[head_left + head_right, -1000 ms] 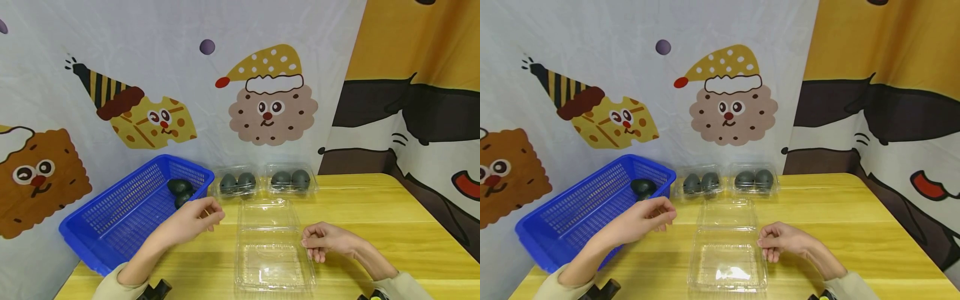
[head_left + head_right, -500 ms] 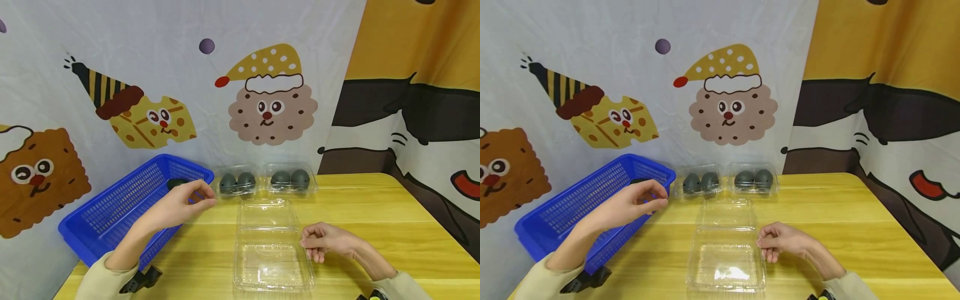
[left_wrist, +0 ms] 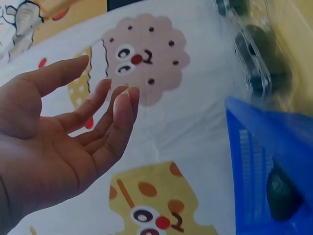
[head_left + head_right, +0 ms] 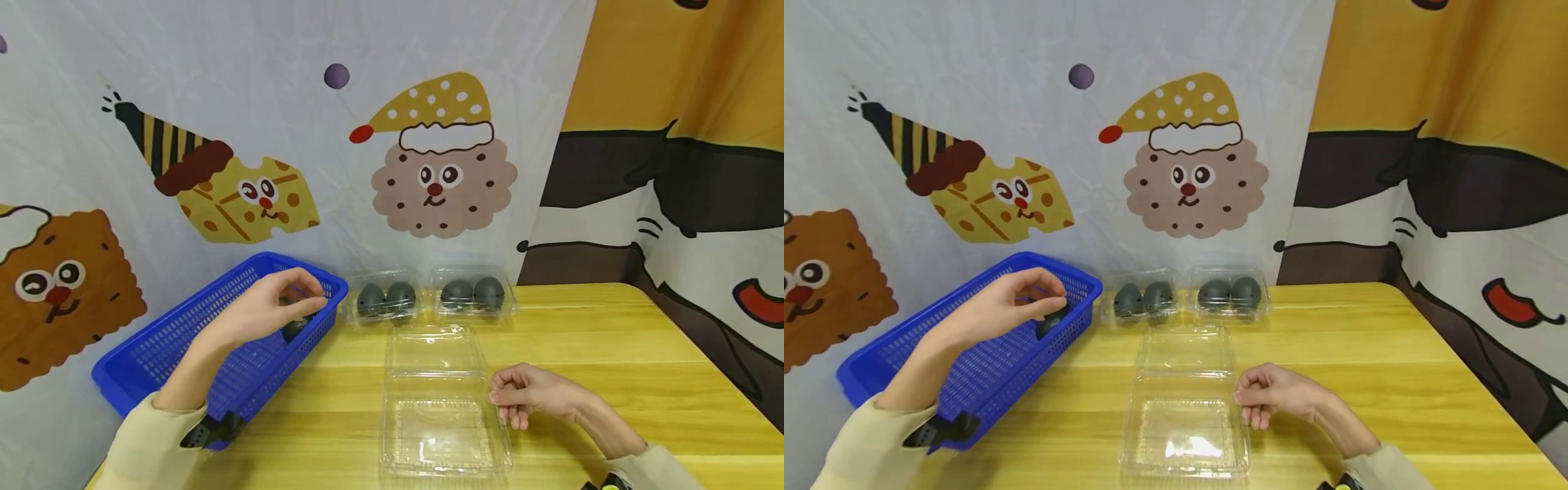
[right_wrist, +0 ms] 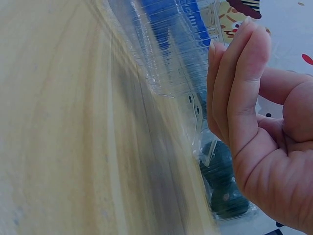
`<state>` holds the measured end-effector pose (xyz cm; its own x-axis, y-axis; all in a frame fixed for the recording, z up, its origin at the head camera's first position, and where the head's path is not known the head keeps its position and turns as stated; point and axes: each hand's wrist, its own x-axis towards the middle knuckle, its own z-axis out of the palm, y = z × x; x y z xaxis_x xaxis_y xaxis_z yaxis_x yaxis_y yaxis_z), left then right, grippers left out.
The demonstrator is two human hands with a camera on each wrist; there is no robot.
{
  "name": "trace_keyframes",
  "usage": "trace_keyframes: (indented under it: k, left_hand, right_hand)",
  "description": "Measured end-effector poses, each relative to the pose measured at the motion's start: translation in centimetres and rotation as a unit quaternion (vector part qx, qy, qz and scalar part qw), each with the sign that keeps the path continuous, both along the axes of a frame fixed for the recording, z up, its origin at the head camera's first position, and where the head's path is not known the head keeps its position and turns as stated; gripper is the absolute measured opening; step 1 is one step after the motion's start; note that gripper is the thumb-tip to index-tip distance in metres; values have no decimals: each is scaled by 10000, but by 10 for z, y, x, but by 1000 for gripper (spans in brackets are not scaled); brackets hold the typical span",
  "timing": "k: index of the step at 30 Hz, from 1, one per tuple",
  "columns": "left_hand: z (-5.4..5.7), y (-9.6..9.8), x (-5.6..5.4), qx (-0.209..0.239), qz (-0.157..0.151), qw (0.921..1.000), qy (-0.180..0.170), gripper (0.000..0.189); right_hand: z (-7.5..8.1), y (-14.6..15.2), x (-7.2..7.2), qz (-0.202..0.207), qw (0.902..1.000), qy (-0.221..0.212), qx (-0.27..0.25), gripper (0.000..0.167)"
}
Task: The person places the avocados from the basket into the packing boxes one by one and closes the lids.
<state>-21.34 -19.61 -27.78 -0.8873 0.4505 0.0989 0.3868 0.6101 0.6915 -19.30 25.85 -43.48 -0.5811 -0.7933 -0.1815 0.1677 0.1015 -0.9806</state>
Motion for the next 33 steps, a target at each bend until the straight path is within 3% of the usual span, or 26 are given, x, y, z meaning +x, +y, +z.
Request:
trace_keyframes:
  k: [7,13,24,33]
  left_hand:
    - [0,-18,-19,-116,63,9998,177,26]
    - [-4,-31,-32,-209,241,9995,77,30]
    - [-19,-46,-46,-234,367,9990,-129,31]
    - [-29,-50,-55,-494,148,9986,-113,25]
  right_hand:
    - [-1,0,0,-15,10000,5,0,15]
    - [-1,1,-1,21,10000,-12,-48,14]
    - [-2,0,0,19,10000,-65,-66,22]
    - [-1,0,0,28,9999,-71,-87,13]
